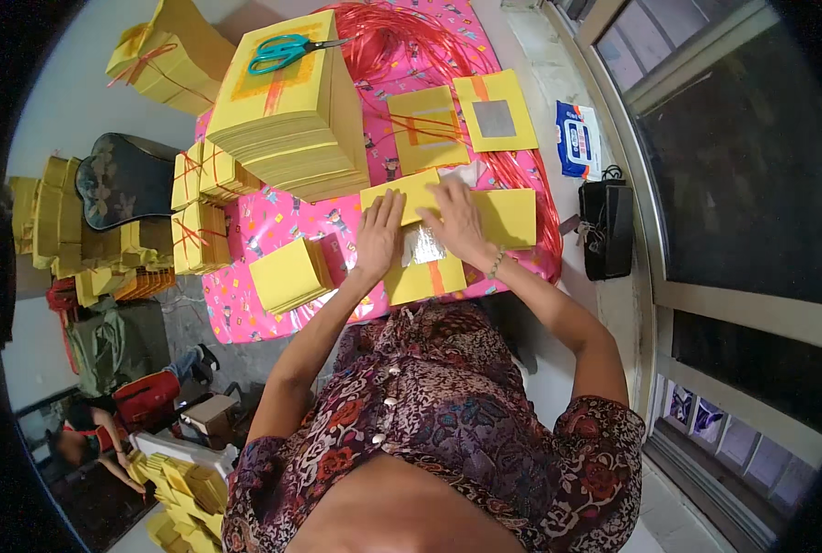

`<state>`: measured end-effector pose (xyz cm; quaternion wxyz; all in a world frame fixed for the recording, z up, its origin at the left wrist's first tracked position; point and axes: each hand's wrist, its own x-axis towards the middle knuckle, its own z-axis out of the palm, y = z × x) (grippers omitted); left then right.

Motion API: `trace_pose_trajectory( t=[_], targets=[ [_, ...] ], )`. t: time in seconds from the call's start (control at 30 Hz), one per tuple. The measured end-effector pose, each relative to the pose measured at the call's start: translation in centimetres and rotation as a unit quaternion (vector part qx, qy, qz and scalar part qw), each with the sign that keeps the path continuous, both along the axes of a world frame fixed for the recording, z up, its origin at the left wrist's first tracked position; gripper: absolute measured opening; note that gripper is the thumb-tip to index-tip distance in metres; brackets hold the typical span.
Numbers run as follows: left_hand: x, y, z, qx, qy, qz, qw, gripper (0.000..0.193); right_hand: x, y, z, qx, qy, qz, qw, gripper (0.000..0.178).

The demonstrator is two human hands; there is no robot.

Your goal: Organizing and stacking yellow joss paper squares on a table.

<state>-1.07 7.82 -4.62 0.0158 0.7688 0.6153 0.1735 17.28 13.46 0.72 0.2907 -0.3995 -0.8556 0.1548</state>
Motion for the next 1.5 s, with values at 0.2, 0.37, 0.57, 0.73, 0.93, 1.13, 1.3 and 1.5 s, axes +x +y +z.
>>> trace_pose_trajectory(
  t=[0.2, 0.37, 0.57, 0.73, 0.93, 1.13, 1.3, 1.5],
  targets=[
    [0.3, 0.5, 4.1, 0.070, 0.008, -0.016, 0.997, 0.063, 1.1, 0.5, 2.2, -0.380, 0.299, -0.124, 0.866, 0.037],
    [3.3, -0.4, 6.6, 0.067, -0.017, -0.086, 0.994, 0.065, 5.8, 0.4, 2.3, -0.568, 0.386, -0.090, 0.721, 0.033],
    [5.0, -3.3, 6.0, 0.079, -0.157, -0.132, 0.975, 0.074, 13.3, -1.2, -0.1, -0.481, 0.410, -0.137, 0.763, 0.029],
    [4.5, -4.9, 3.2, 0.012, -0.185, -0.133, 0.974, 0.076, 16.7, -2.4, -2.9, -0.500, 0.356, -0.196, 0.765, 0.026],
    [4.4, -5.6, 2.0, -0.038, -0.178, -0.134, 0.974, 0.074, 16.8, -1.4, -9.3, -0.416, 0.324, -0.219, 0.821, 0.024],
    [4.2, -5.9, 0.7, -0.035, -0.198, -0.105, 0.974, 0.064, 16.0, -1.7, -10.7, -0.260, 0.054, -0.293, 0.918, 0.027],
    [3.6, -6.4, 0.2, -0.046, -0.209, -0.094, 0.972, 0.061, 13.6, -2.7, -8.8, -0.152, -0.101, -0.345, 0.921, 0.031],
    [3.0, -6.8, 0.8, -0.054, -0.206, -0.078, 0.974, 0.061, 12.9, -3.1, -7.1, -0.092, -0.129, -0.374, 0.914, 0.035]
  ],
)
